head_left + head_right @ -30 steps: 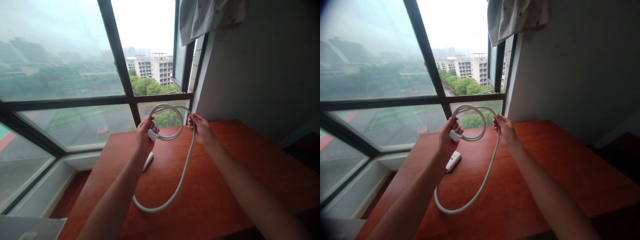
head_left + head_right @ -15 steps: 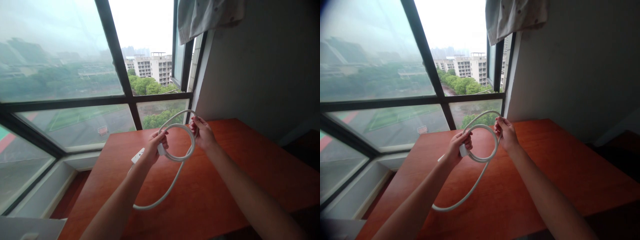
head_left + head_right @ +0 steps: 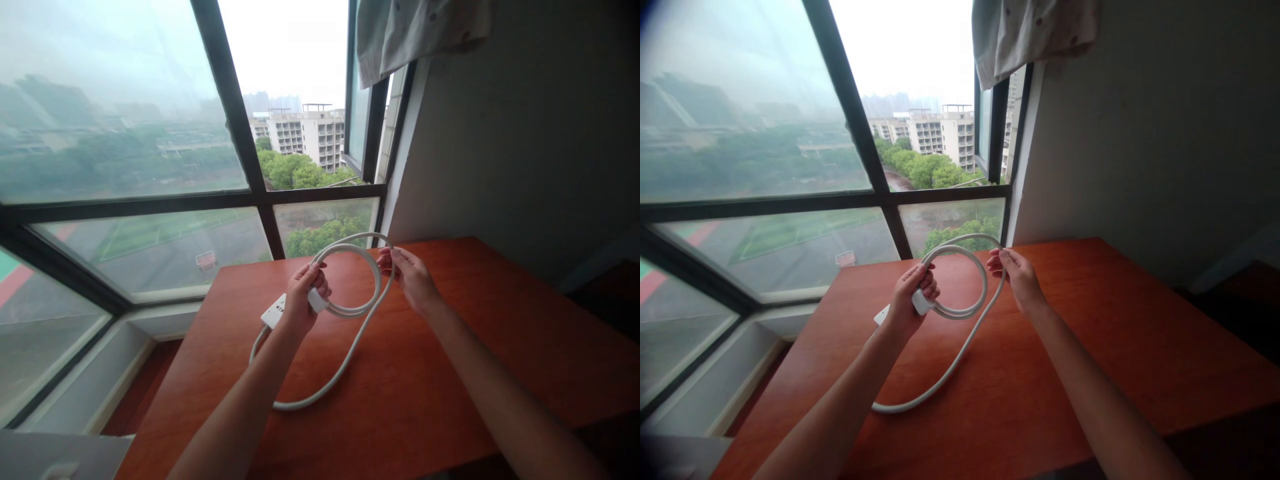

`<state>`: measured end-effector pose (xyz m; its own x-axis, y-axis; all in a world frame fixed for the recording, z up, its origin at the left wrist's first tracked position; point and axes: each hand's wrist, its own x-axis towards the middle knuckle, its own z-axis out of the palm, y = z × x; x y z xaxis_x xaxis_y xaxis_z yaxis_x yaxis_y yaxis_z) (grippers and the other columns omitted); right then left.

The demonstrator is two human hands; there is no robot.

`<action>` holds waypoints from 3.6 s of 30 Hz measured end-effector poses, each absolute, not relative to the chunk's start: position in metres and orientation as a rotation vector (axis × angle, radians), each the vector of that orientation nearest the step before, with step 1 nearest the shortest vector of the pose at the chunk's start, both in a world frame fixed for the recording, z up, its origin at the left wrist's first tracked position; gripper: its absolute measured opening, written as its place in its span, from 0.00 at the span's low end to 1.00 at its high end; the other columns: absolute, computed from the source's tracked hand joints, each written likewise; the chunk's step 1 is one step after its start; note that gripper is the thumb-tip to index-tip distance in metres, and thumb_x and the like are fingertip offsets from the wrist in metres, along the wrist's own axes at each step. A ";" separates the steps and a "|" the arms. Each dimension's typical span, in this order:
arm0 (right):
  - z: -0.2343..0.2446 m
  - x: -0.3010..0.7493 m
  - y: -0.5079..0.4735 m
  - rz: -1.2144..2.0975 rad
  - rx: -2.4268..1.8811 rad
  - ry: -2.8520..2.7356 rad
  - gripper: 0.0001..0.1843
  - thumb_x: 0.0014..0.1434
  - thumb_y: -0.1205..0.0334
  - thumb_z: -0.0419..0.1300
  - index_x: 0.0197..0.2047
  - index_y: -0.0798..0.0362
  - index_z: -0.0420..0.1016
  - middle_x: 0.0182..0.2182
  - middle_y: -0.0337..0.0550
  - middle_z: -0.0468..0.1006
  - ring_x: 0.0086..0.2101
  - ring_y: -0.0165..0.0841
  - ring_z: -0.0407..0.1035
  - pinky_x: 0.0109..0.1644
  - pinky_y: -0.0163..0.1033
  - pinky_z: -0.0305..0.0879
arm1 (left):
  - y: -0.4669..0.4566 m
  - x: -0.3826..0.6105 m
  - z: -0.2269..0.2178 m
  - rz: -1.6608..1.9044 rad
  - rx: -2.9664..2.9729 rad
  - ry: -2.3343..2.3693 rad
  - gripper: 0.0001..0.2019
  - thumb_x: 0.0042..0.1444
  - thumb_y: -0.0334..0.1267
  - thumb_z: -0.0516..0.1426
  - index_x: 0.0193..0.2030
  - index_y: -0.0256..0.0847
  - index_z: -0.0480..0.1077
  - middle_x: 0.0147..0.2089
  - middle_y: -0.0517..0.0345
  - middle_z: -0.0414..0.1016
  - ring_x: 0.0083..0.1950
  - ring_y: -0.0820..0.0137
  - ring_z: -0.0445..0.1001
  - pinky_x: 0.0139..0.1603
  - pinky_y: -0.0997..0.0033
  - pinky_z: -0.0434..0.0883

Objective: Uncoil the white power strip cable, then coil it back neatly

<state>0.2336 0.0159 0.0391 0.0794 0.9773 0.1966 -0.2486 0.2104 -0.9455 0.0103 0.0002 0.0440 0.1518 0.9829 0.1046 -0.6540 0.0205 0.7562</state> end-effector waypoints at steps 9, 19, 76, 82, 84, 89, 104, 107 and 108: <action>0.030 0.227 0.002 1.203 -0.883 -1.089 0.19 0.54 0.43 0.63 0.34 0.51 0.73 0.29 0.42 0.79 0.30 0.33 0.74 0.36 0.38 0.71 | 0.001 0.019 0.047 1.447 0.552 0.429 0.11 0.51 0.38 0.63 0.37 0.34 0.70 0.21 0.69 0.52 0.20 0.83 0.54 0.21 0.82 0.57; 0.013 0.172 -0.028 1.359 -0.621 -0.700 0.17 0.56 0.47 0.63 0.42 0.50 0.72 0.32 0.40 0.78 0.31 0.31 0.73 0.32 0.35 0.69 | 0.004 0.046 0.038 1.678 0.407 0.572 0.13 0.53 0.43 0.63 0.37 0.38 0.65 0.23 0.68 0.56 0.21 0.82 0.58 0.24 0.80 0.59; 0.027 0.188 -0.022 1.311 -0.521 -0.669 0.19 0.55 0.47 0.64 0.27 0.52 0.63 0.18 0.27 0.47 0.16 0.20 0.38 0.15 0.27 0.38 | -0.010 -0.001 -0.003 1.112 1.339 1.067 0.18 0.51 0.49 0.63 0.43 0.37 0.74 0.38 0.50 0.75 0.38 0.64 0.72 0.34 0.73 0.67; 0.024 0.182 -0.024 1.315 -0.478 -0.671 0.19 0.57 0.48 0.63 0.27 0.52 0.62 0.18 0.27 0.47 0.16 0.20 0.39 0.15 0.27 0.39 | -0.007 0.021 -0.001 1.075 1.002 1.006 0.29 0.47 0.42 0.67 0.55 0.41 0.64 0.42 0.51 0.75 0.39 0.67 0.74 0.38 0.71 0.69; 0.022 0.179 -0.025 1.317 -0.484 -0.678 0.20 0.57 0.47 0.63 0.26 0.52 0.61 0.18 0.27 0.48 0.16 0.20 0.39 0.15 0.28 0.39 | -0.007 0.030 0.003 1.130 0.910 0.966 0.31 0.46 0.38 0.67 0.56 0.40 0.62 0.45 0.48 0.74 0.39 0.68 0.74 0.39 0.70 0.69; 0.019 0.178 -0.024 1.300 -0.498 -0.702 0.20 0.57 0.47 0.62 0.27 0.52 0.61 0.18 0.28 0.48 0.16 0.20 0.41 0.15 0.27 0.41 | -0.009 0.040 0.019 1.193 0.694 0.823 0.24 0.48 0.37 0.65 0.51 0.37 0.64 0.43 0.46 0.77 0.34 0.70 0.75 0.36 0.70 0.70; 0.015 0.194 -0.015 1.450 -0.544 -0.643 0.17 0.56 0.50 0.64 0.29 0.53 0.64 0.18 0.27 0.47 0.16 0.20 0.38 0.14 0.25 0.41 | -0.011 0.016 -0.001 1.089 1.089 1.021 0.22 0.50 0.50 0.63 0.43 0.36 0.67 0.36 0.54 0.73 0.36 0.68 0.74 0.37 0.68 0.73; 0.017 0.195 -0.015 1.498 -0.544 -0.671 0.17 0.57 0.51 0.63 0.29 0.53 0.64 0.18 0.27 0.48 0.16 0.20 0.38 0.15 0.26 0.40 | -0.005 0.010 0.009 1.119 1.256 1.034 0.24 0.54 0.49 0.60 0.54 0.38 0.63 0.47 0.46 0.72 0.45 0.63 0.74 0.44 0.63 0.72; 0.019 0.195 -0.015 1.516 -0.550 -0.685 0.17 0.57 0.51 0.63 0.29 0.54 0.64 0.18 0.27 0.48 0.16 0.19 0.38 0.15 0.26 0.40 | -0.002 0.008 0.015 1.142 1.353 1.041 0.26 0.55 0.48 0.60 0.56 0.39 0.61 0.50 0.45 0.71 0.49 0.62 0.73 0.47 0.62 0.71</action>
